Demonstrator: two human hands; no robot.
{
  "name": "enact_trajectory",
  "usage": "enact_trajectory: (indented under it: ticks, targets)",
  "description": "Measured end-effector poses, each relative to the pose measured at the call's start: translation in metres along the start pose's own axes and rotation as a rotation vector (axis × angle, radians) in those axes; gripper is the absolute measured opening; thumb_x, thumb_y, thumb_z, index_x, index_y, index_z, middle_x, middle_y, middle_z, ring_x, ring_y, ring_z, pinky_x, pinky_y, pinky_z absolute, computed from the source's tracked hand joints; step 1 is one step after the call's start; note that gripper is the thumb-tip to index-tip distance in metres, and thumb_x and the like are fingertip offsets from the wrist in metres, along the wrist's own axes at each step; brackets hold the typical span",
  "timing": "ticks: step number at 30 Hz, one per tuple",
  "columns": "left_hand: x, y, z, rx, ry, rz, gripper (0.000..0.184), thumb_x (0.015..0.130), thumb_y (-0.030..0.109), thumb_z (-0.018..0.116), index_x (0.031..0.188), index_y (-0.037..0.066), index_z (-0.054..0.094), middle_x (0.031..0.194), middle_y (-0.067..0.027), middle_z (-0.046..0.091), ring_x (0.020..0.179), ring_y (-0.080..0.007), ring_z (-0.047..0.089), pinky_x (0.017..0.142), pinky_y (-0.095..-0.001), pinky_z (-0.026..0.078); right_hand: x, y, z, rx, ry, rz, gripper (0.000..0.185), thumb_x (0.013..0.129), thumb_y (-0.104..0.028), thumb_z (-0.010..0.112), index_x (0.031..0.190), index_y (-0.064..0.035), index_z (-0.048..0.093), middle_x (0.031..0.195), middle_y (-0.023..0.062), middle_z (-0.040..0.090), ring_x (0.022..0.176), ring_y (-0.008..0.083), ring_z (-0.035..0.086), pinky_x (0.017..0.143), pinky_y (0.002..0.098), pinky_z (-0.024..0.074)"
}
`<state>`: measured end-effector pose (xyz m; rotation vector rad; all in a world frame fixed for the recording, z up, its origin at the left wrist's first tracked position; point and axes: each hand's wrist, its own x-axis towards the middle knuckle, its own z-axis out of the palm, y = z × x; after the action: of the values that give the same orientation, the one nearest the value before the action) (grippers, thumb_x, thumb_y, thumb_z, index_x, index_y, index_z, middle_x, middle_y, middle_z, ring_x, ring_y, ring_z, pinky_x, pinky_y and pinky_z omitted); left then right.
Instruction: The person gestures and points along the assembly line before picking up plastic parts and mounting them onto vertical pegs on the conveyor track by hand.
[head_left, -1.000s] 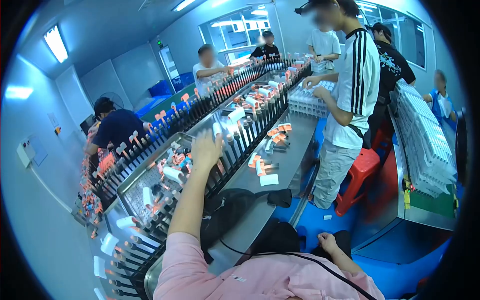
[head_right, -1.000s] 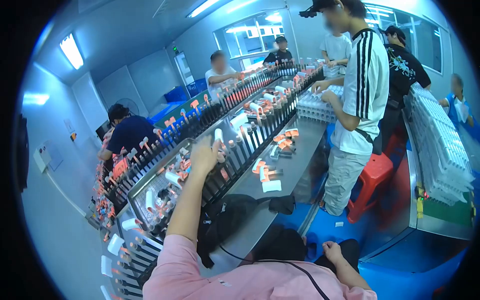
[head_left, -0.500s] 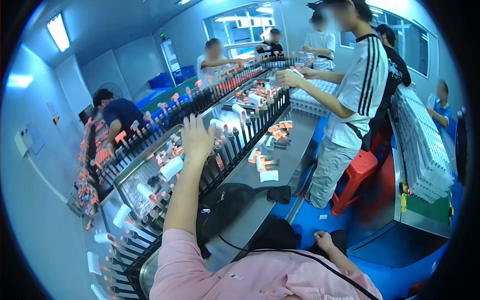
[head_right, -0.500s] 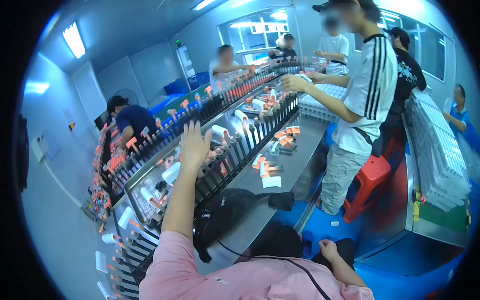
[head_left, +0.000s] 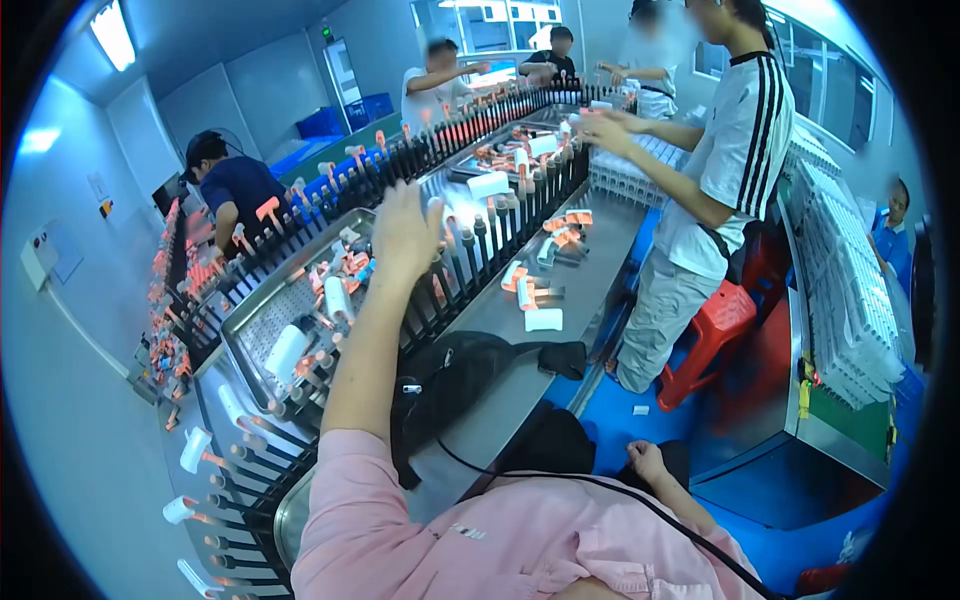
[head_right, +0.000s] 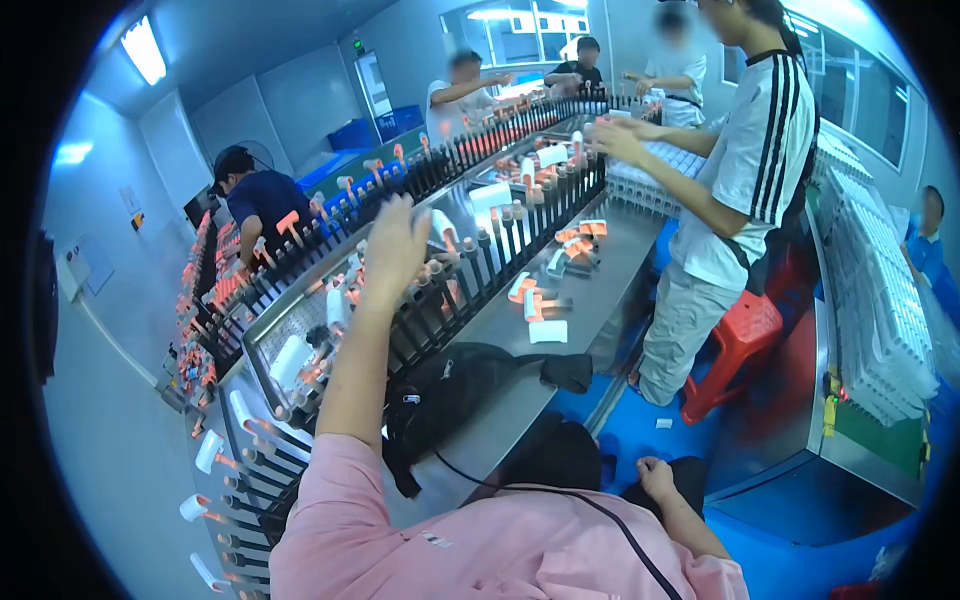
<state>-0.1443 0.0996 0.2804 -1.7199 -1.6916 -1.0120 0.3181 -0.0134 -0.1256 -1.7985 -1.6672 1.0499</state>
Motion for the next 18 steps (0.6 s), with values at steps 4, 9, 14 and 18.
enact_trajectory:
  ticks: [4, 9, 14, 18]
  targets:
    - [0.015, 0.003, -0.005, 0.134, 0.296, 0.168, 0.049, 0.088, 0.031, 0.049, 0.120, -0.006, 0.046, 0.124, -0.0278, 0.045, 0.121, -0.0419, 0.036, 0.102, -0.0448, 0.029, 0.008, -0.003, 0.003, -0.065, -0.083, 0.013, 0.024, 0.085, -0.024, 0.055, 0.089, -0.0021, 0.064, 0.066, 0.0127, 0.064, 0.061, 0.0217, 0.063, 0.059, 0.0337, 0.0489]
    - [-0.024, -0.007, 0.035, 0.238, -0.309, -0.009, 0.051, 0.089, 0.036, 0.045, 0.120, -0.004, 0.047, 0.123, -0.0278, 0.046, 0.121, -0.0405, 0.037, 0.101, -0.0456, 0.029, 0.004, -0.012, -0.002, -0.075, -0.095, 0.012, 0.025, 0.086, -0.024, 0.055, 0.088, -0.0006, 0.063, 0.065, 0.0113, 0.063, 0.058, 0.0193, 0.061, 0.056, 0.0322, 0.0476]
    - [-0.019, -0.014, -0.001, 0.149, 0.162, 0.024, 0.050, 0.089, 0.037, 0.046, 0.119, -0.002, 0.048, 0.119, -0.0270, 0.049, 0.114, -0.0421, 0.043, 0.096, -0.0476, 0.033, 0.026, -0.081, -0.020, -0.113, -0.021, -0.219, 0.026, 0.086, -0.024, 0.054, 0.090, -0.0003, 0.063, 0.069, 0.0137, 0.063, 0.063, 0.0262, 0.061, 0.060, 0.0364, 0.0470]
    - [-0.051, -0.035, -0.022, 0.117, -0.131, -0.240, 0.052, 0.085, 0.035, 0.052, 0.121, -0.002, 0.046, 0.127, -0.0234, 0.044, 0.120, -0.0398, 0.038, 0.097, -0.0494, 0.032, 0.058, -0.221, -0.025, -0.040, 0.134, -0.599, 0.024, 0.084, -0.022, 0.053, 0.097, -0.0040, 0.061, 0.092, 0.0147, 0.061, 0.086, 0.0327, 0.058, 0.074, 0.0386, 0.0457]
